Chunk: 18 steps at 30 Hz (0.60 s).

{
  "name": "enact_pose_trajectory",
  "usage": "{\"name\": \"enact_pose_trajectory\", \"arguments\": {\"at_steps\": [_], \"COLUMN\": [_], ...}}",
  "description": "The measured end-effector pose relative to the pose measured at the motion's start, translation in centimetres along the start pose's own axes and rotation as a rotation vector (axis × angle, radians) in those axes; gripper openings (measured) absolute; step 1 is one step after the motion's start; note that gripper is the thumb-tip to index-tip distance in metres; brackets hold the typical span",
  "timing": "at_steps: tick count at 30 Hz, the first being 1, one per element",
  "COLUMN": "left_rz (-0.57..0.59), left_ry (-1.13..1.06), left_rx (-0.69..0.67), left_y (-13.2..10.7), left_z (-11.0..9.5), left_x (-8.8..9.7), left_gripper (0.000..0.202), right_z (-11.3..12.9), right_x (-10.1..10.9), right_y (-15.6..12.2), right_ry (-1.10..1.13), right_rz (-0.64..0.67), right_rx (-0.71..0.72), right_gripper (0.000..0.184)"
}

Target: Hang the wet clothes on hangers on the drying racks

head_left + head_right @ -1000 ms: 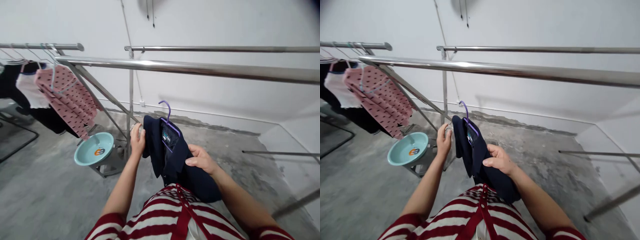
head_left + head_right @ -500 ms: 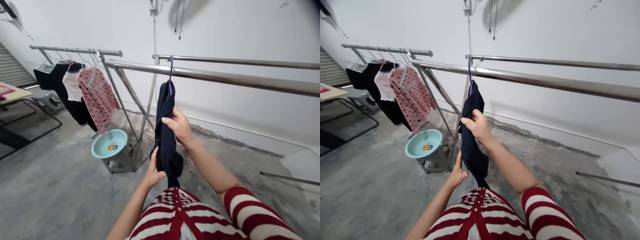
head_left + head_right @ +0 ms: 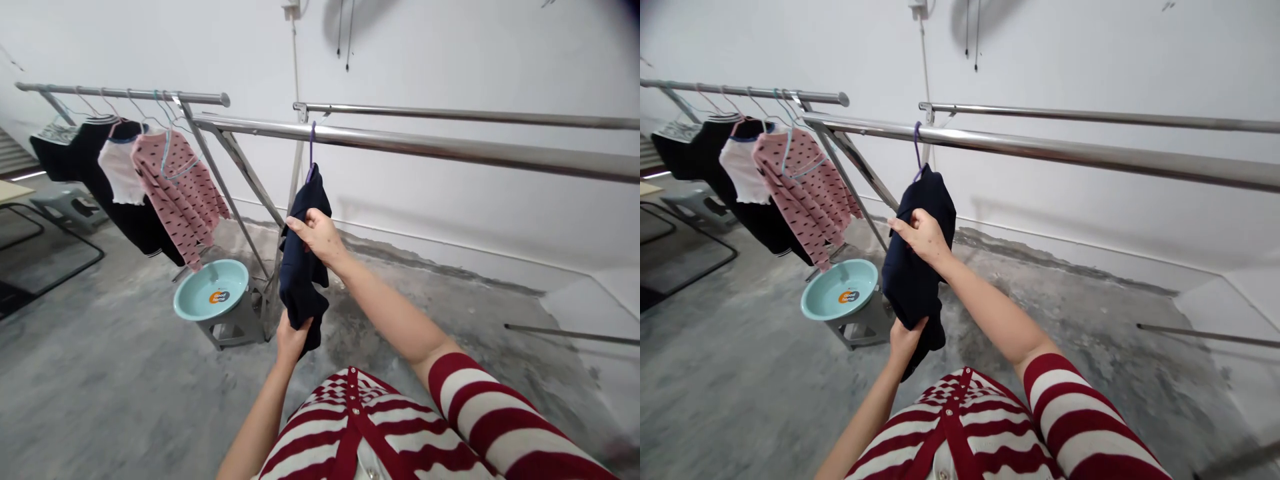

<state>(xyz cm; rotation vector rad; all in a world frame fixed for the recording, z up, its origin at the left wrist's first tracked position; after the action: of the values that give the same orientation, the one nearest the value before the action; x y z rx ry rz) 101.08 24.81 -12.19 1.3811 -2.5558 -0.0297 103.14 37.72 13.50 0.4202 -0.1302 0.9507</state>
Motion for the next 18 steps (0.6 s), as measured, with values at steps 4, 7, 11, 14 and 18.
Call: {"name": "enact_pose_trajectory", "arguments": {"at_steps": [4, 7, 11, 14, 18], "left_rz": [-0.070, -0.065, -0.052, 0.002, 0.190], "left_ry": [0.081, 0.142, 0.268, 0.407, 0.570], "left_rx": [0.115, 0.157, 0.253, 0.348, 0.393], "left_y": [-0.3, -0.4, -0.4, -0.8, -2.2], "left_z": [3.9, 6.1, 8.9, 10.7, 10.9], "left_x": [0.6, 0.4, 0.2, 0.5, 0.7], "left_gripper": [0.040, 0.038, 0.038, 0.038, 0.030], "right_z": [-2.6, -8.6, -18.3, -23.7, -27.5], "right_x": [0.9, 1.6, 3.8, 7.2, 11.0], "right_y": [-2.7, -6.9, -15.2, -22.9, -33.1], "right_ry": [-0.054, -0.088, -0.124, -0.127, -0.126], "right_rz": [-0.018, 0.037, 0.114, 0.000, -0.164], "right_rx": [0.045, -0.095, -0.418, -0.647, -0.845], "right_gripper": [0.032, 0.029, 0.022, 0.017, 0.016]}}
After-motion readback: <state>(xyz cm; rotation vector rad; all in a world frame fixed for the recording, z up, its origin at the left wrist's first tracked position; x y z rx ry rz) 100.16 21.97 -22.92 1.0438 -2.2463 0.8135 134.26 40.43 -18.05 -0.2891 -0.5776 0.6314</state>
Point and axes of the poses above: each hand's wrist, its own y-axis towards the middle knuckle, its own x-axis out of the back of the hand, z = x × y, the point moved 9 cm from there along y, towards the middle knuckle, and after that the axes turned 11 degrees about -y, right-handed, at the moved point
